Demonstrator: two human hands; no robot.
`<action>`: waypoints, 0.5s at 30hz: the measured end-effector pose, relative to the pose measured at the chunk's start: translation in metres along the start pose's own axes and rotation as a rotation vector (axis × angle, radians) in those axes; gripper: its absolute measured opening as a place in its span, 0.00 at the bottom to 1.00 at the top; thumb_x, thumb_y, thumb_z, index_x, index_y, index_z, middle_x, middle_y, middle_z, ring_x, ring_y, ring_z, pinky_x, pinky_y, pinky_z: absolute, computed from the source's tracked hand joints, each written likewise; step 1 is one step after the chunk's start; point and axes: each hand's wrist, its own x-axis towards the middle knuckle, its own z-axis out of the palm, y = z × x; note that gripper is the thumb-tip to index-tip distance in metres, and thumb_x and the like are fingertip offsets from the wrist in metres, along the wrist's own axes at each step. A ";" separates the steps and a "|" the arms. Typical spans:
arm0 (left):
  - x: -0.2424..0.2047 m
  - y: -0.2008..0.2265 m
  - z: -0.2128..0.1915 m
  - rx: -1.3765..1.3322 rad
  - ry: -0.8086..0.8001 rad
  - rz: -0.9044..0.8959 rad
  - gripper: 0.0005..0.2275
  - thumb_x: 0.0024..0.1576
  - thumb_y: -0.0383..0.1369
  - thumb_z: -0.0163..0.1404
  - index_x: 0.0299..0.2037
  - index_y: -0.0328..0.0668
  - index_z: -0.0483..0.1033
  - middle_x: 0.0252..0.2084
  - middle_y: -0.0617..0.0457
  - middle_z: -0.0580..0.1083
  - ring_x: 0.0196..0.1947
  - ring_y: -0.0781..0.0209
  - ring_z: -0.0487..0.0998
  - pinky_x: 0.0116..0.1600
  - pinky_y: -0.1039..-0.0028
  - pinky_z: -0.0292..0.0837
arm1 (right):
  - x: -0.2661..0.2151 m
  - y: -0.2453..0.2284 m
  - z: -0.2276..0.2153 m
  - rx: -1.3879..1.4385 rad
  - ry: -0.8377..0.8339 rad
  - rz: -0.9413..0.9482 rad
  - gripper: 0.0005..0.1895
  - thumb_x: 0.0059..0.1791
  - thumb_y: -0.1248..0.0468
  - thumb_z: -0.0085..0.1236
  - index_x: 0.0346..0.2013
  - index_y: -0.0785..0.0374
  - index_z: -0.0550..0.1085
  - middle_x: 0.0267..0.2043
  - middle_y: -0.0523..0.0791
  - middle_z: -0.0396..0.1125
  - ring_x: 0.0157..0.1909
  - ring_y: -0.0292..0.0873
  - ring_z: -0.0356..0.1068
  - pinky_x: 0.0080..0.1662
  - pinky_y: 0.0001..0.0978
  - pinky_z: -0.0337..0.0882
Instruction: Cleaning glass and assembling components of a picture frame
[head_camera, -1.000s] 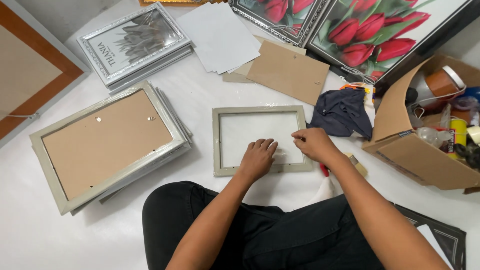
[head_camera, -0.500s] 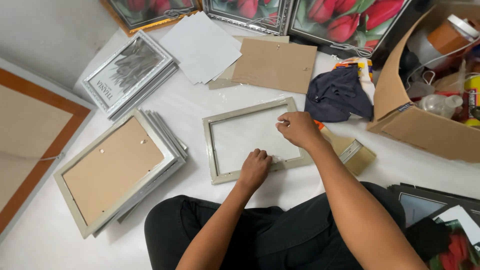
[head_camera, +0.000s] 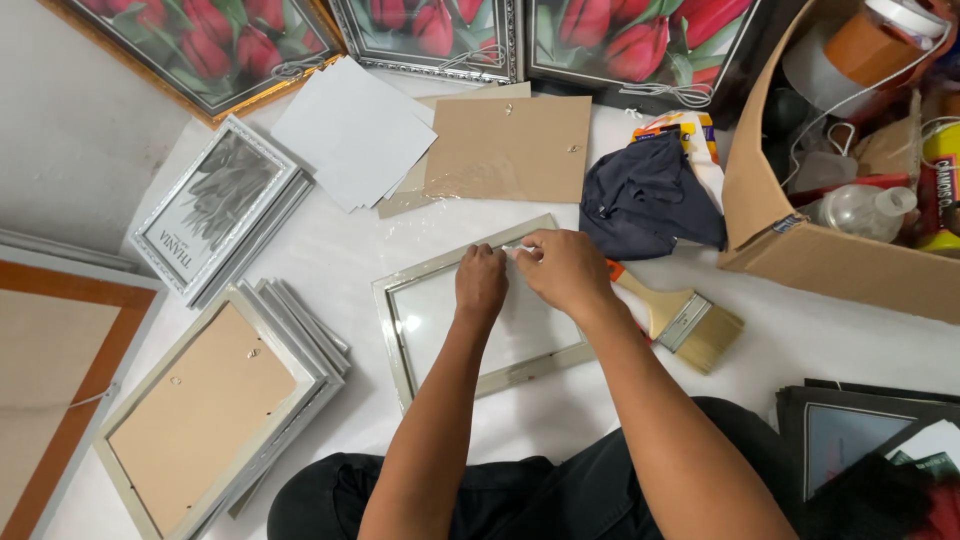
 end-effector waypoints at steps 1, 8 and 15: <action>0.006 0.002 -0.007 0.000 -0.002 0.004 0.01 0.54 0.29 0.56 0.34 0.46 0.81 0.34 0.52 0.75 0.41 0.55 0.77 0.45 0.70 0.74 | 0.000 -0.003 -0.003 0.002 0.001 0.004 0.25 0.48 0.47 0.53 0.55 0.53 0.79 0.48 0.45 0.78 0.55 0.53 0.75 0.52 0.47 0.76; 0.017 0.010 -0.026 0.020 -0.177 -0.024 0.05 0.57 0.26 0.50 0.38 0.47 0.80 0.37 0.53 0.78 0.42 0.58 0.80 0.45 0.71 0.75 | -0.005 -0.012 -0.013 0.103 0.111 -0.009 0.20 0.47 0.51 0.53 0.48 0.54 0.82 0.43 0.47 0.78 0.51 0.56 0.76 0.51 0.49 0.76; -0.033 0.034 -0.035 -0.066 -0.160 0.049 0.06 0.54 0.27 0.49 0.35 0.46 0.81 0.33 0.52 0.78 0.38 0.55 0.81 0.42 0.70 0.77 | -0.001 0.002 -0.001 0.133 0.187 -0.063 0.16 0.45 0.53 0.55 0.41 0.52 0.84 0.38 0.47 0.78 0.48 0.59 0.76 0.48 0.50 0.76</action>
